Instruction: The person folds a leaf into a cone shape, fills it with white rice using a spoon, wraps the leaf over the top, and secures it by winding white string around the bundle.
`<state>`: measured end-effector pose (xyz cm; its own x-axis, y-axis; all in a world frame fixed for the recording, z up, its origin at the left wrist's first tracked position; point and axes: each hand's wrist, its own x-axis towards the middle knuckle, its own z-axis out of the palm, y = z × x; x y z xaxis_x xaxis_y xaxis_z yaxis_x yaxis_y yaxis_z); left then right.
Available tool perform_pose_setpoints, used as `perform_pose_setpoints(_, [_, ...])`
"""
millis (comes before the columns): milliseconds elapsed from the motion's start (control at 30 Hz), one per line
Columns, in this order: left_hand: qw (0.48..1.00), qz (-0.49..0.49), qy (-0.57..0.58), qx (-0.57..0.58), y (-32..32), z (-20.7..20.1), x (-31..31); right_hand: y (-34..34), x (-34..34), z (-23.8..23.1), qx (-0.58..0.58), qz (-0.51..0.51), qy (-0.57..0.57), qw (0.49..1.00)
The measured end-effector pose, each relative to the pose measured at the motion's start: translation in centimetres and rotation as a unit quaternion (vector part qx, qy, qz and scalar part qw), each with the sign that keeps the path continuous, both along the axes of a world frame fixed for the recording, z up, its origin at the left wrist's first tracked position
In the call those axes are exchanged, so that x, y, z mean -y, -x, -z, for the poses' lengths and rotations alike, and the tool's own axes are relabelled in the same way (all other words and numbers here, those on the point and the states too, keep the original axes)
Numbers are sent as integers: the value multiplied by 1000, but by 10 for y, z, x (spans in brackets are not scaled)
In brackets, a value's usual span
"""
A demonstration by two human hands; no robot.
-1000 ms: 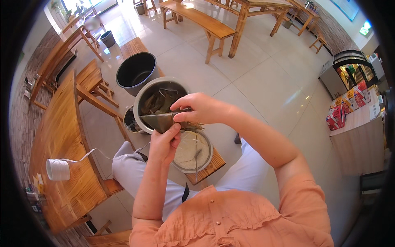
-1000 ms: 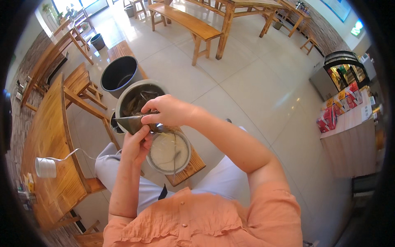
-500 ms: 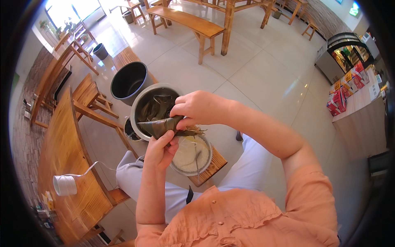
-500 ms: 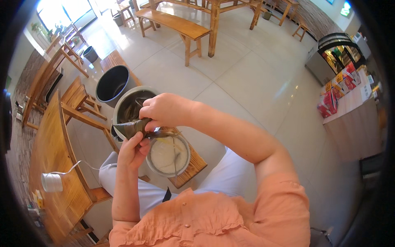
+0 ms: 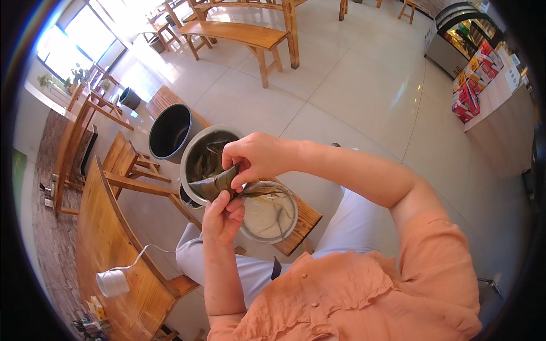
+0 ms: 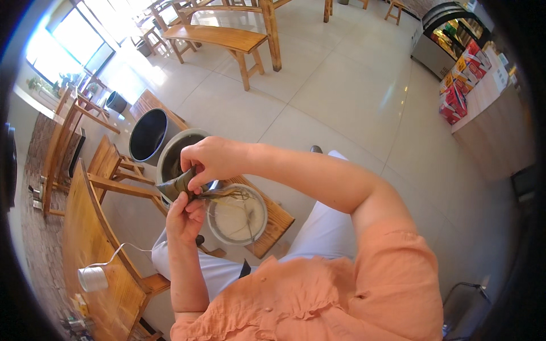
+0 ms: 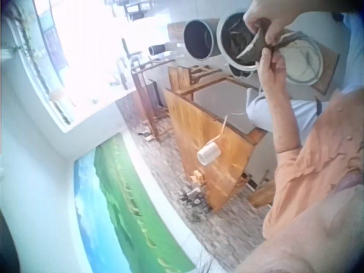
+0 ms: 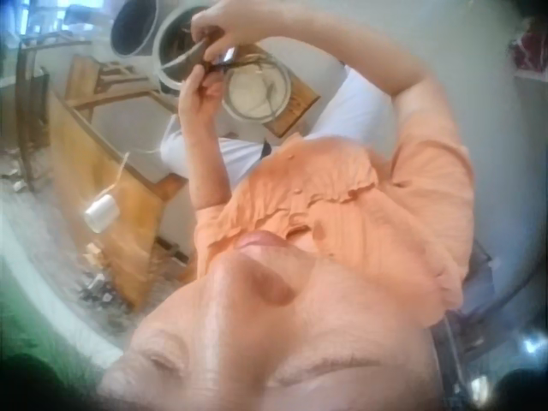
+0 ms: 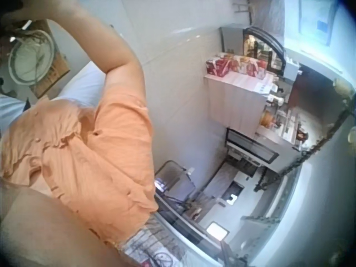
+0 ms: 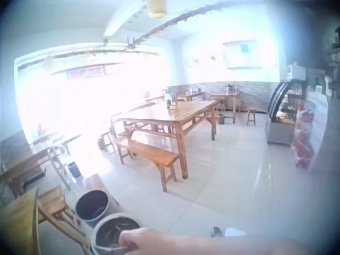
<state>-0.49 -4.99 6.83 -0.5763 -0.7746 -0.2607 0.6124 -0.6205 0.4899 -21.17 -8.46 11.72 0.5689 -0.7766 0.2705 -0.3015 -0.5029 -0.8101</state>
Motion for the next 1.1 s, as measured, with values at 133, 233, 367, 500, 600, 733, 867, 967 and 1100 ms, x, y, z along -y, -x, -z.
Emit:
perform_pose_setpoints(133, [1000, -14, 2, -12, -2, 5, 1, -1, -3, -1, 84, 11, -106, 991])
perform_pose_setpoints(233, [1000, -28, 7, -7, -2, 5, 1, -7, -5, 3, 86, 42, -147, 985])
perform_pose_setpoints(367, [999, -26, -9, -32, -3, 6, 3, -10, -7, 7, 127, 36, -146, 980])
perform_pose_setpoints(500, [998, -17, -16, -53, -3, 3, 3, -11, -9, 8, 125, 24, -67, 990])
perform_pose_setpoints(600, [999, -32, 0, -34, -2, 3, 3, -10, -11, 4, 145, 34, -100, 984])
perform_pose_setpoints(733, [998, -48, 45, 18, -1, 3, 2, -12, -5, 8, 160, 58, -232, 958])
perform_pose_setpoints(867, [998, -43, 49, 22, 1, 2, 2, -12, -5, 11, 112, 68, -108, 985])
perform_pose_setpoints(967, [998, -37, 42, 25, 2, -1, 1, -10, -8, 8, 120, 44, -93, 987])
perform_pose_setpoints(1100, [999, -30, 27, 12, 5, -3, 2, -7, -8, 9, 88, 54, -34, 994])
